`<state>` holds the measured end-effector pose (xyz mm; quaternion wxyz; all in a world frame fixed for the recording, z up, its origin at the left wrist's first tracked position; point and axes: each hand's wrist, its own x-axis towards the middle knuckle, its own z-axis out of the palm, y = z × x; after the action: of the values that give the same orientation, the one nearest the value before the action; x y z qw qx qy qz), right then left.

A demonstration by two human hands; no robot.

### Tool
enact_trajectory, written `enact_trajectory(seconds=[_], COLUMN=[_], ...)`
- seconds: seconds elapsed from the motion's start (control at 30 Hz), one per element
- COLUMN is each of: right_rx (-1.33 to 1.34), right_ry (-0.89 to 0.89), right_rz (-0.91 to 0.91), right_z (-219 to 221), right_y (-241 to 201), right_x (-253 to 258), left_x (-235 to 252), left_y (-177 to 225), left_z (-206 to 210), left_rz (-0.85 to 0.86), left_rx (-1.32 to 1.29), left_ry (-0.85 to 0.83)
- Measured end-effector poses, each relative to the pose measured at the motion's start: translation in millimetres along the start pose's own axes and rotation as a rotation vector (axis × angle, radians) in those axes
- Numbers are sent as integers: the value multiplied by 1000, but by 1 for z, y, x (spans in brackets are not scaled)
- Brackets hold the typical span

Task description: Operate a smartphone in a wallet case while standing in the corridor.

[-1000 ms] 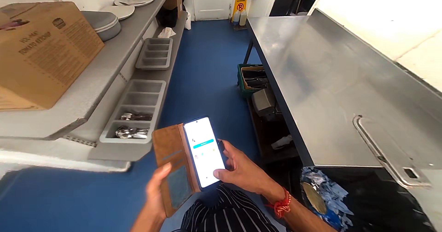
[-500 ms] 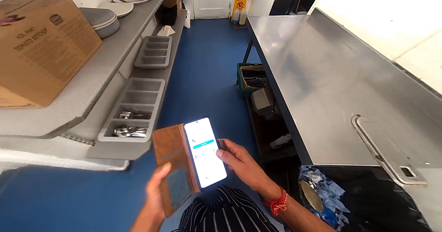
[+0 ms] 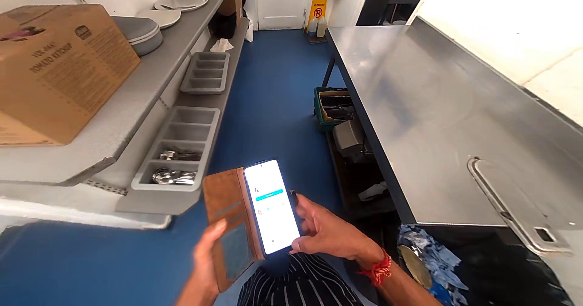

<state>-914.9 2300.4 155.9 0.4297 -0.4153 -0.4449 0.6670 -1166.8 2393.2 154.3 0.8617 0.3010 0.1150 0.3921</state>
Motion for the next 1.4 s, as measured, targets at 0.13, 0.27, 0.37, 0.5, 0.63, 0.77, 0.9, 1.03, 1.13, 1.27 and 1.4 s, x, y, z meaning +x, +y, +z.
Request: enact_trajectory(seconds=[0.13,0.27,0.37,0.5,0.63,0.77,0.9,1.03,1.13,1.27,1.4], right_rx=[-23,-49,-75,-44,-22,-66,-106,-104,-92,-96,-81], right_ry=[11,6,21,25,45,115,169,224,249,270,280], right_rz=[-5,-28,-20,1,3,17,-8,-17,-14,-17,19], right_z=[0,-1,0,1,3,9,16,25,31,40,38], right_y=[1,2,0,0,0,-1,2,7,13,18,22], right_x=[1,-1,-1,-3,-1,3,14,28,38,53,62], left_x=[0,-1,0,0,0,-1,0,1,0,0,6], left_y=[0,0,-1,-3,-4,-2,5,14,22,32,34], left_z=[-1,3,4,0,-4,-11,-16,-24,-34,-44,-56], left_rz=[10,8,8,6,8,-11,-24,-36,-60,-78,-103], left_rx=[8,32,44,25,30,11,11,12,15,57,62], left_ry=[0,33,47,29,30,35,43,63,88,176,217])
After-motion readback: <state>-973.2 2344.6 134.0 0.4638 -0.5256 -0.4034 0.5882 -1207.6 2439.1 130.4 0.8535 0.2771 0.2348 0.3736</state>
